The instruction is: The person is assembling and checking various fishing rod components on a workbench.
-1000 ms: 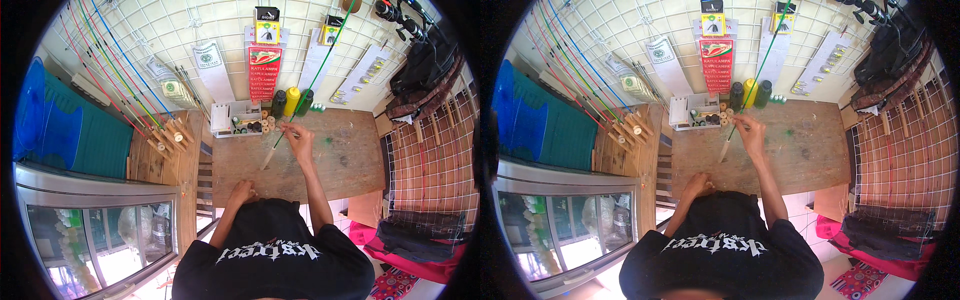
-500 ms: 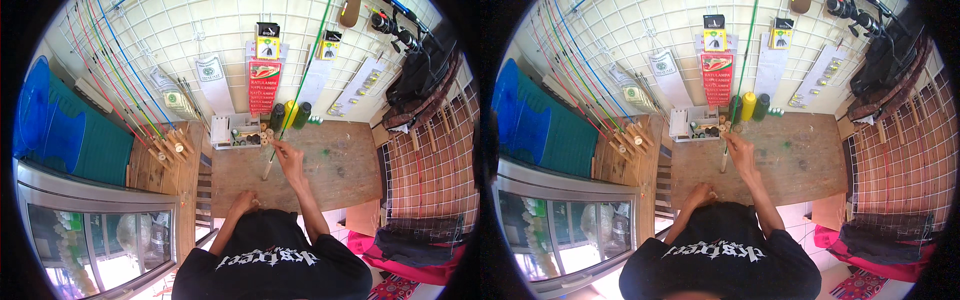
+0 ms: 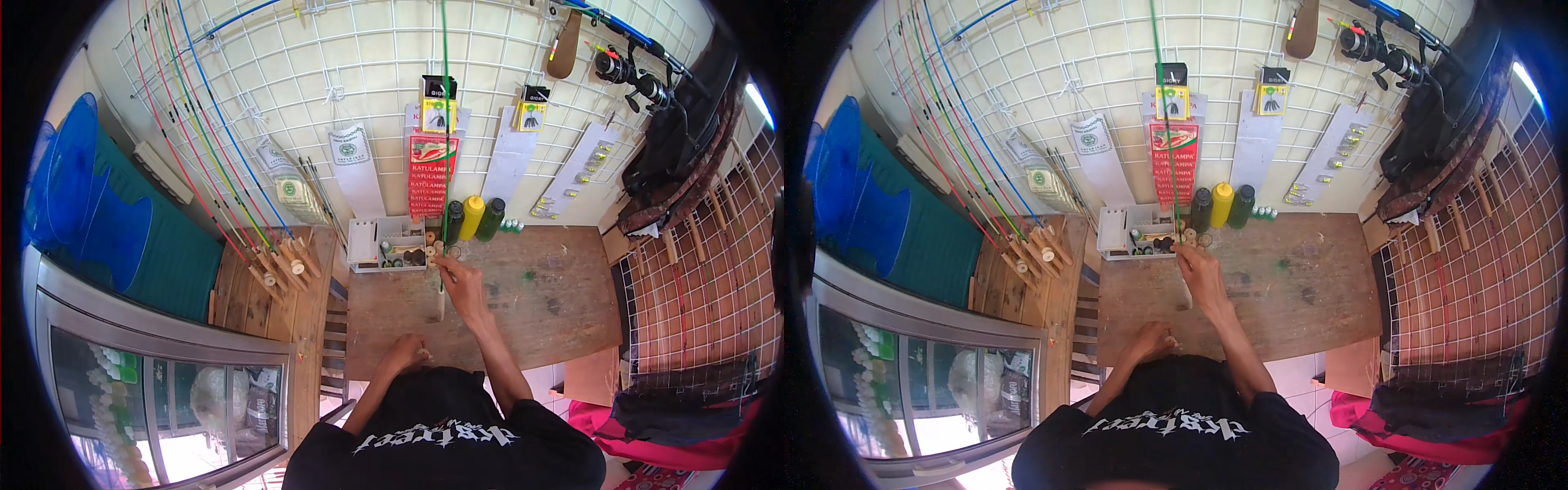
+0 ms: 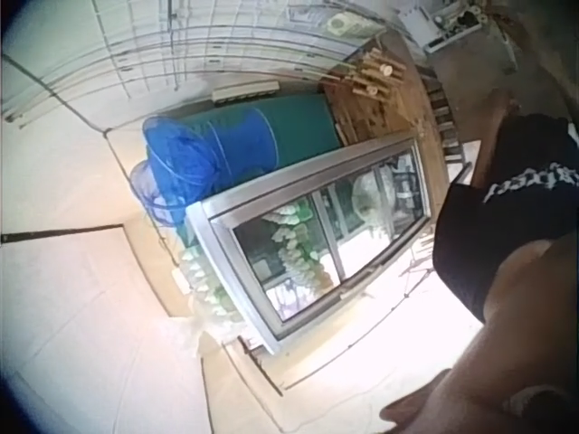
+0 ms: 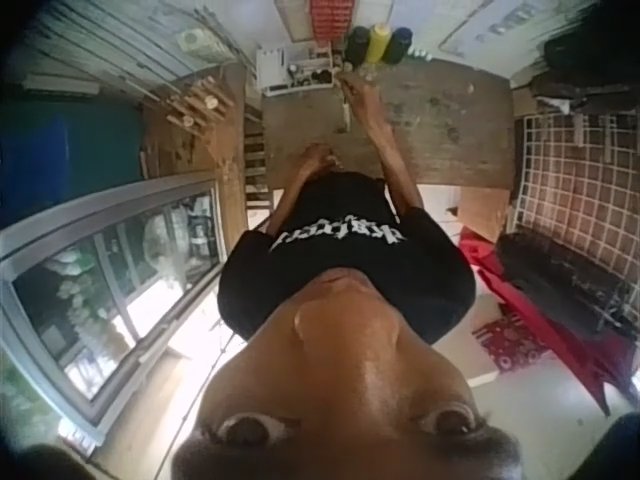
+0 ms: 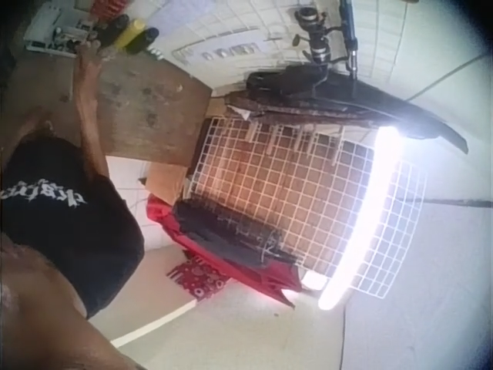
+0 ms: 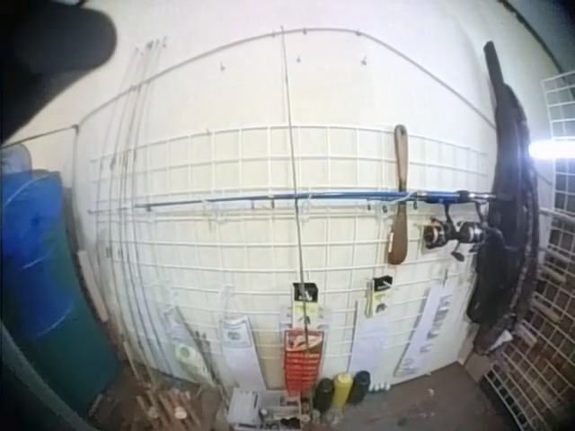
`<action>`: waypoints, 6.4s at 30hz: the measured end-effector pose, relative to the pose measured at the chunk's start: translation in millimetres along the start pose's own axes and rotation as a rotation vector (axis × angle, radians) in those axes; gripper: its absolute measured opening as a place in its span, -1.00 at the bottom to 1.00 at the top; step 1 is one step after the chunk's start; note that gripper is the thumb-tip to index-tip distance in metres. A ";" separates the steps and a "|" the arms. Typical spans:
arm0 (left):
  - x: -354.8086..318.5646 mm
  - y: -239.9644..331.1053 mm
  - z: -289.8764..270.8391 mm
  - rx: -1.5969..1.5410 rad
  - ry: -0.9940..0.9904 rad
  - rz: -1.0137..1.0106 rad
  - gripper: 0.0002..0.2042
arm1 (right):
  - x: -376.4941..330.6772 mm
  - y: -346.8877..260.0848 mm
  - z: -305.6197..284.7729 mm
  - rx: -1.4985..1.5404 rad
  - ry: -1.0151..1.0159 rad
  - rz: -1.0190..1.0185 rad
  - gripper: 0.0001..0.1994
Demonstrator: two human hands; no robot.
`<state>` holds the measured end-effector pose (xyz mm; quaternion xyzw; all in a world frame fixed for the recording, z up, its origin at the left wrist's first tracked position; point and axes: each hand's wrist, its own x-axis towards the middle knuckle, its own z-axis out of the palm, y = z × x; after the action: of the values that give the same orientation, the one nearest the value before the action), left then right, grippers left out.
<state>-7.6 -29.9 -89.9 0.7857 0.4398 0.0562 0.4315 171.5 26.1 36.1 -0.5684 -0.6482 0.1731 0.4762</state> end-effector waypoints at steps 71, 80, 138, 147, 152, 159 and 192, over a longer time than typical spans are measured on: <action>3.3 45.4 -47.5 -1.127 0.759 -0.092 -0.80 | -85.3 -18.6 8.8 -0.025 -0.094 -0.028 -0.90; -8.8 48.9 -57.5 -1.400 0.348 0.126 -0.79 | -77.7 2.0 1.1 -0.061 -0.186 -0.015 -0.91; 10.3 40.8 -30.6 -0.608 0.415 0.097 -0.71 | -9.8 34.3 -2.2 0.735 0.126 0.274 -0.84; 7.8 36.2 -22.8 -0.566 0.464 0.188 -0.70 | -14.0 36.7 -3.6 0.738 0.154 0.293 -0.91; -0.6 32.6 -22.2 -0.755 0.383 0.251 -0.67 | -14.6 48.9 -2.0 0.734 0.215 0.326 -0.89; -8.3 14.0 -13.3 -1.069 0.306 0.323 -0.67 | -12.2 50.9 0.9 0.732 0.208 0.344 -0.89; 55.4 1.8 -12.8 -0.924 0.282 -0.390 -0.61 | -56.5 41.9 18.3 0.388 -0.095 0.340 -0.76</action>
<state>21.2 18.7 -96.7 0.4016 0.5610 0.2685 0.6722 174.9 -6.8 -28.6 -0.5587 -0.5196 0.3981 0.5093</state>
